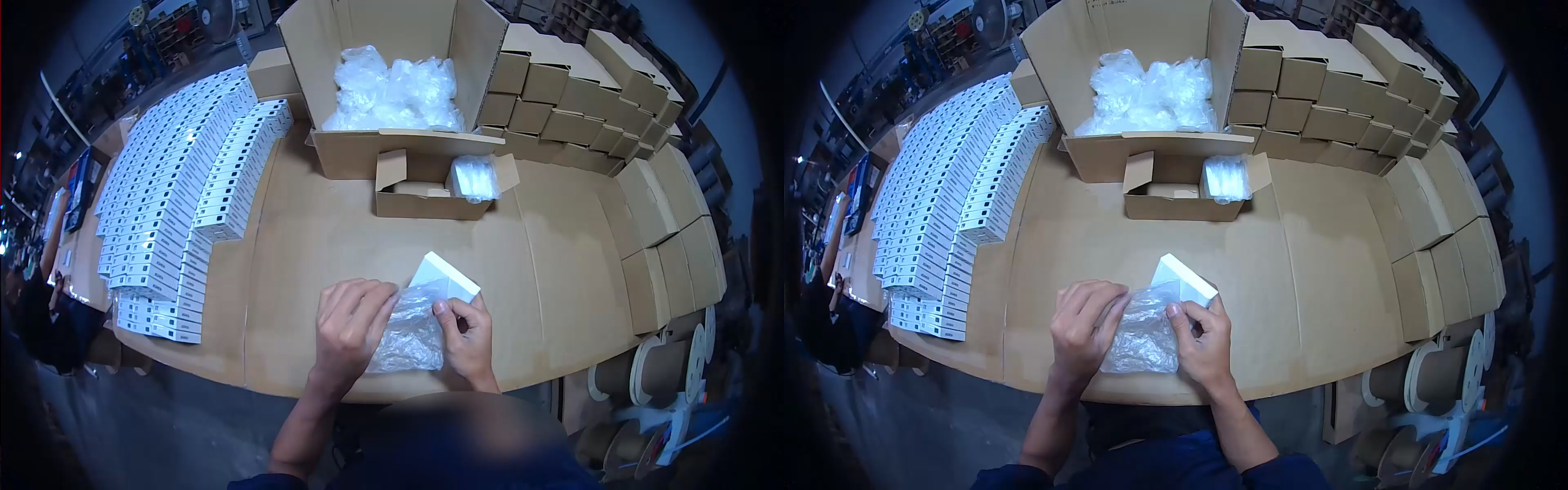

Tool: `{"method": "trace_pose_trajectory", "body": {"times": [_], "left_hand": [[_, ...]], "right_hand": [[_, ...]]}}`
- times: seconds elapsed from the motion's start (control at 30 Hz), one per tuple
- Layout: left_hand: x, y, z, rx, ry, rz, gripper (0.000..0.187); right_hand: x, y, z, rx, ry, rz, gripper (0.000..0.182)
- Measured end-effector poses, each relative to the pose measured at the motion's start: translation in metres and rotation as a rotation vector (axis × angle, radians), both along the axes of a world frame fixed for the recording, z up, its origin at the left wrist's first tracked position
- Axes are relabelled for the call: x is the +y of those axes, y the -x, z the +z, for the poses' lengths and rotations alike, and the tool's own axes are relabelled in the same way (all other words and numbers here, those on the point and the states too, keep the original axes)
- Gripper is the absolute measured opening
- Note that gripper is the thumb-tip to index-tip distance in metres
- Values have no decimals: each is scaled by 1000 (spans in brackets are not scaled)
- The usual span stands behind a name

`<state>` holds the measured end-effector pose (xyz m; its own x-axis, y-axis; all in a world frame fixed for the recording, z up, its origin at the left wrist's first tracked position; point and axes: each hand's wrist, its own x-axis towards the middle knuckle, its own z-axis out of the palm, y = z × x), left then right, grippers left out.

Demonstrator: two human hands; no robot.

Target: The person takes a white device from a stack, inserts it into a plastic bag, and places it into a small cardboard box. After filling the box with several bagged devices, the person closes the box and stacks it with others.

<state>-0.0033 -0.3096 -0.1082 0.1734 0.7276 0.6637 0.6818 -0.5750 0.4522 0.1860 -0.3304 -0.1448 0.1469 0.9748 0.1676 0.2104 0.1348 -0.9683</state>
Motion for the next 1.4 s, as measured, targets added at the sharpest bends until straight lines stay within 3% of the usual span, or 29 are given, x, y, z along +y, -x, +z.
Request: {"method": "trace_pose_trajectory", "body": {"times": [0.33,0.47,0.53,0.63,0.73,0.83,0.93,1.03,1.17,1.33,1.4], "left_hand": [[6,8,-15,31,-219,-99,25],[8,16,-25,28,-172,-231,21],[12,19,-27,31,-140,-352,19],[14,21,-33,-58,102,-507,15],[5,19,-26,-369,857,-292,17],[10,15,-14,-279,855,-327,20],[15,8,-28,-129,583,-371,20],[18,7,-27,-90,670,-319,26],[24,8,-27,-462,806,-311,34],[30,13,-33,-275,662,-219,26],[30,16,-29,-389,709,-196,27]], "right_hand": [[0,-8,-15,228,262,31,28],[0,-9,-23,307,302,33,27],[0,-6,-13,62,246,-14,26],[0,-5,-7,-212,67,-48,15],[3,-5,-6,-351,-198,-40,6],[4,-3,-4,-433,-263,-43,7],[4,-1,-5,-415,-259,17,8],[3,0,-3,-429,-227,60,9],[-2,-13,-10,-416,-124,185,11],[-11,-14,-12,-355,-97,207,10],[-11,-14,-12,-344,-104,159,10]]}}
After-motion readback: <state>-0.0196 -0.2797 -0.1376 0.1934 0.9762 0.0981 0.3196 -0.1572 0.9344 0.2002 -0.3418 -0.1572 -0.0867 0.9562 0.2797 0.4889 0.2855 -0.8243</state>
